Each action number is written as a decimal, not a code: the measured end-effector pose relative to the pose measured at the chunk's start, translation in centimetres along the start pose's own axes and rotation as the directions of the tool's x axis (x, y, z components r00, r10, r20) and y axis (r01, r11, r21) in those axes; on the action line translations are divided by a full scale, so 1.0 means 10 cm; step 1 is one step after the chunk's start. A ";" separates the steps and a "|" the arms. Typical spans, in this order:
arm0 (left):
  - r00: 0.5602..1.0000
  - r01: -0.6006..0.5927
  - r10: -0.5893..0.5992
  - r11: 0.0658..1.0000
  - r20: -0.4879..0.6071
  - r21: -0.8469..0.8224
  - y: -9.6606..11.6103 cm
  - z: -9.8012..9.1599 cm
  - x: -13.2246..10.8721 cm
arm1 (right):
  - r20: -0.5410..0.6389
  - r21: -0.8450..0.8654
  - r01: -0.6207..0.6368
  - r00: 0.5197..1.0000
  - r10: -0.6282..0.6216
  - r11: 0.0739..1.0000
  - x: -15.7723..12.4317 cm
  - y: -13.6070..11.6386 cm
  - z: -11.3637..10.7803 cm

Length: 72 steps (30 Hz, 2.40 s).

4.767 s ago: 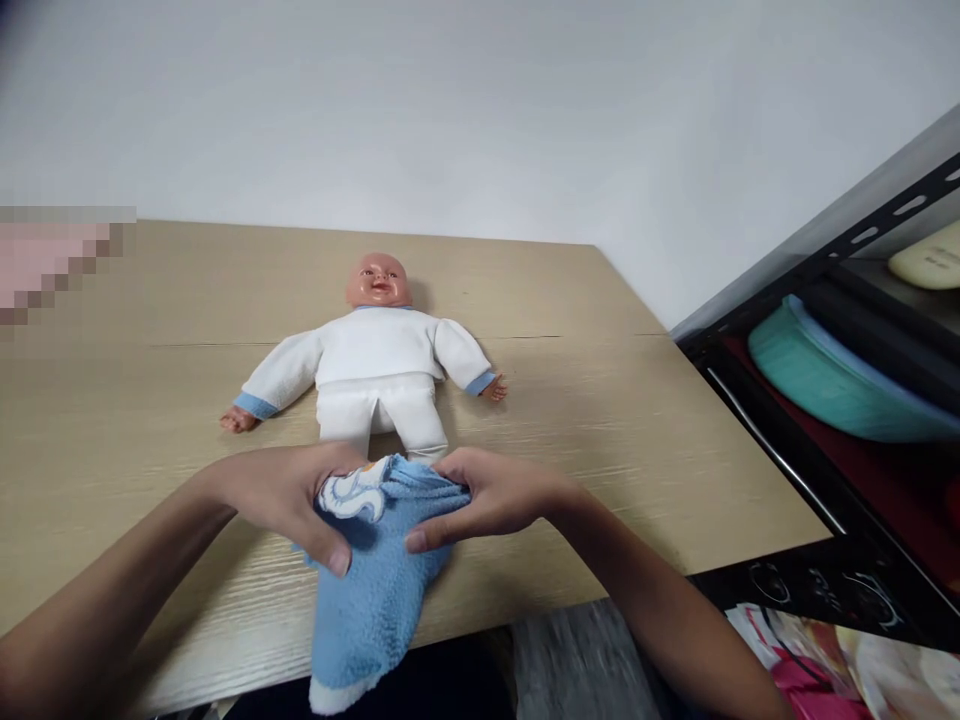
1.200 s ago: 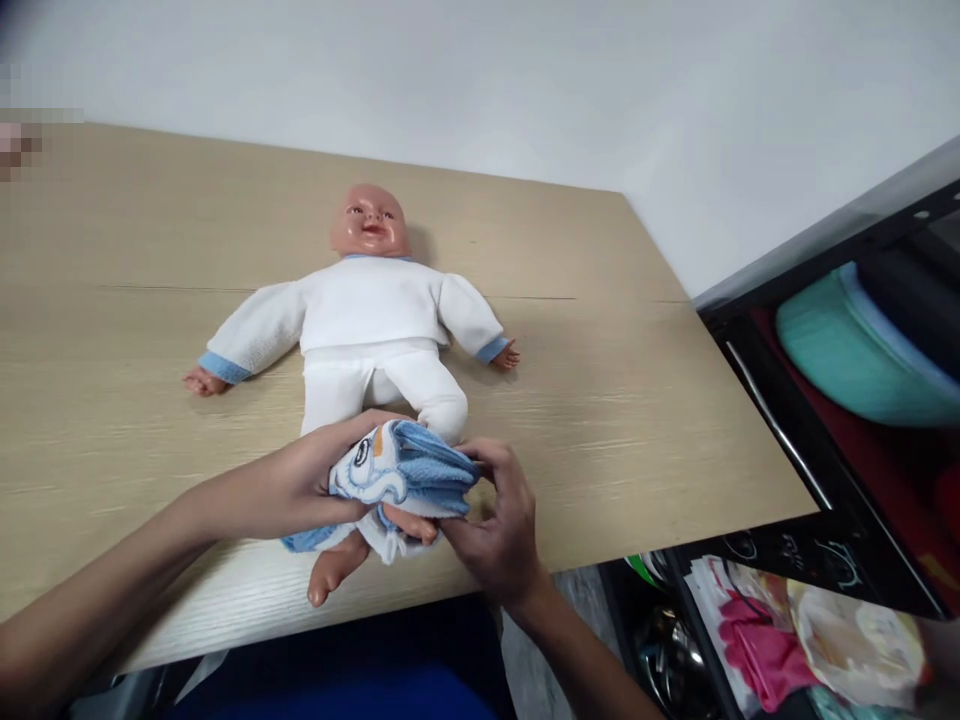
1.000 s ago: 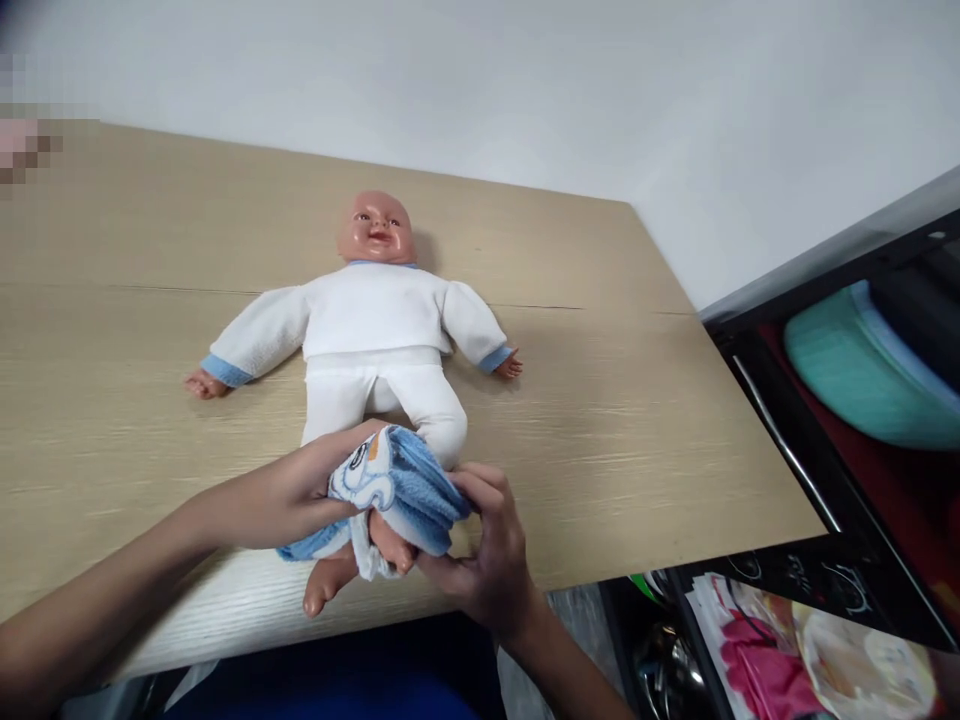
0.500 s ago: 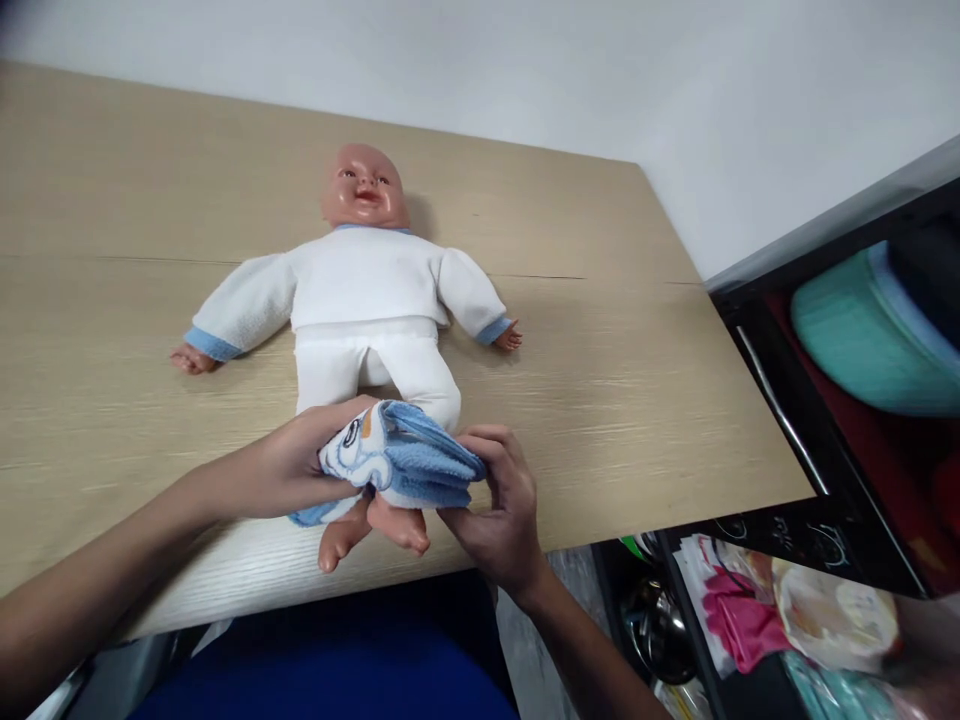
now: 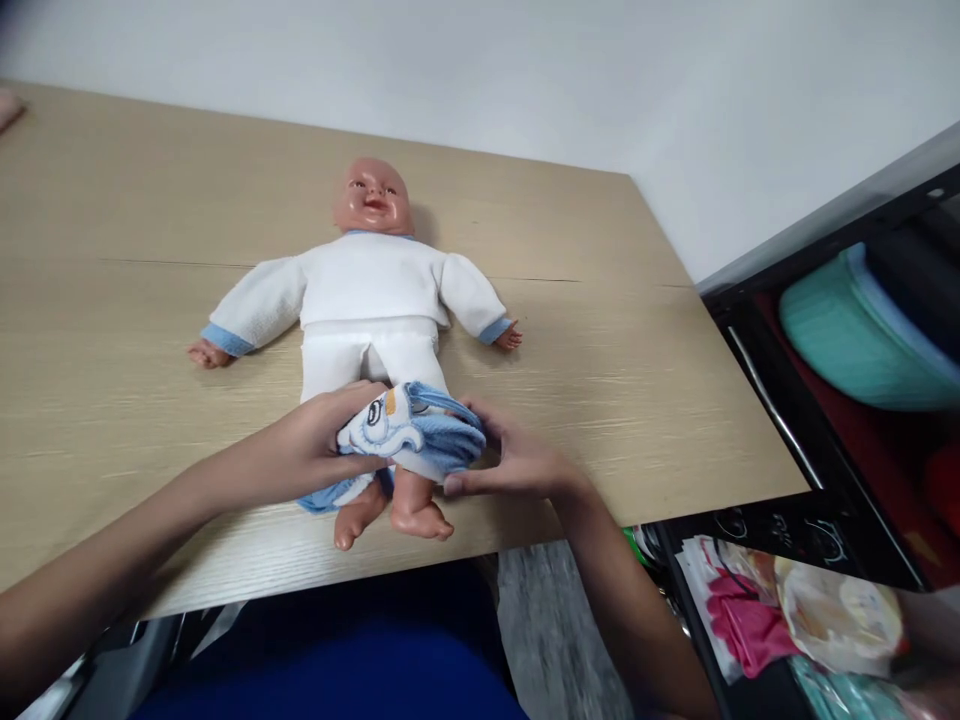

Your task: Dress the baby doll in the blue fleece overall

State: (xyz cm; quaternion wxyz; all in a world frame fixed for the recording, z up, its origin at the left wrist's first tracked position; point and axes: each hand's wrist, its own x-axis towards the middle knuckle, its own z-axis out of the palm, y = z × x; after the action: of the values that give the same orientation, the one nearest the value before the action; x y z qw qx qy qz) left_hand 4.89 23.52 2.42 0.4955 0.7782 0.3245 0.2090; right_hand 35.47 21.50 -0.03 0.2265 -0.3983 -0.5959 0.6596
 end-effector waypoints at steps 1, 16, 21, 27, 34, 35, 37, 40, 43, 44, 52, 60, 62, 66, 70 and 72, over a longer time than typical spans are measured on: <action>0.999 0.018 -0.017 0.999 -0.030 0.050 0.02 0.01 -0.05 | 0.000 -0.034 0.020 1.000 -0.020 0.999 0.00 0.01 -0.02; 0.921 0.221 -0.160 0.965 -0.355 0.139 -0.09 0.08 -0.84 | -0.325 0.026 0.208 0.927 -0.189 0.978 0.49 -0.02 0.02; 0.863 0.229 -0.293 0.953 -0.412 -0.199 -0.28 -0.02 -0.70 | -0.392 0.189 0.148 0.918 -0.064 0.971 0.74 -0.08 -0.02; 0.828 0.135 -0.011 0.974 -0.561 0.181 -0.46 -0.15 -0.46 | -0.379 -0.131 0.227 0.888 -0.260 0.965 0.96 -0.07 -0.11; 0.759 0.079 -0.084 0.996 -0.646 -0.037 -0.76 -0.35 -0.17 | -0.302 -0.314 0.314 0.862 -0.408 0.896 1.22 -0.12 -0.16; 0.759 0.071 -0.133 0.990 -0.637 -0.121 -0.80 -0.39 -0.10 | -0.339 -0.253 0.279 0.871 -0.355 0.926 1.28 -0.11 -0.17; 0.795 0.053 -0.227 0.949 -0.562 -0.309 -0.88 -0.48 0.03 | -0.394 -0.158 0.231 0.877 -0.275 0.960 1.40 -0.08 -0.20; 0.836 0.066 -0.295 0.891 -0.463 -0.449 -0.93 -0.60 0.17 | -0.417 -0.131 0.207 0.875 -0.244 0.969 1.47 -0.07 -0.25; 0.838 0.082 -0.244 0.941 -0.488 -0.330 -0.89 -0.68 0.20 | -0.382 -0.273 0.216 0.870 -0.312 0.937 1.38 -0.09 -0.27; 0.832 0.072 -0.176 0.975 -0.526 -0.212 -0.86 -0.70 0.19 | -0.371 -0.345 0.224 0.860 -0.352 0.911 1.34 -0.10 -0.27; 0.890 0.084 -0.134 0.988 -0.436 -0.131 -0.80 -0.89 0.30 | -0.424 -0.307 0.246 0.830 -0.363 0.919 1.39 -0.19 -0.25; 0.936 0.064 -0.125 0.980 -0.329 -0.189 -0.90 -1.02 0.35 | -0.258 -0.214 0.218 0.927 -0.270 0.952 1.48 -0.08 -0.56; 0.947 0.017 -0.058 0.991 -0.315 -0.131 -0.96 -1.04 0.21 | -0.189 -0.267 0.248 0.934 -0.302 0.932 1.32 -0.01 -0.68; 0.969 -0.013 0.004 0.999 -0.246 -0.037 -1.05 -1.06 -0.11 | -0.046 -0.372 0.291 0.942 -0.331 0.881 1.01 0.12 -0.85; 0.969 0.048 -0.046 0.999 -0.243 0.002 -1.01 -0.91 -0.25 | -0.097 -0.457 0.285 0.926 -0.366 0.842 0.87 0.20 -0.64; 0.944 0.078 -0.107 0.991 -0.311 -0.106 -0.98 -0.78 -0.25 | -0.202 -0.368 0.255 0.917 -0.345 0.894 0.86 0.22 -0.42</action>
State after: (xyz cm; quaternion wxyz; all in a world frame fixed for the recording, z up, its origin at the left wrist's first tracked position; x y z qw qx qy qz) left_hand -4.86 29.59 -3.19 0.4818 0.6949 0.4257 0.3220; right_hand 34.25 30.29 -4.28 0.3324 -0.4169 -0.7184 0.4469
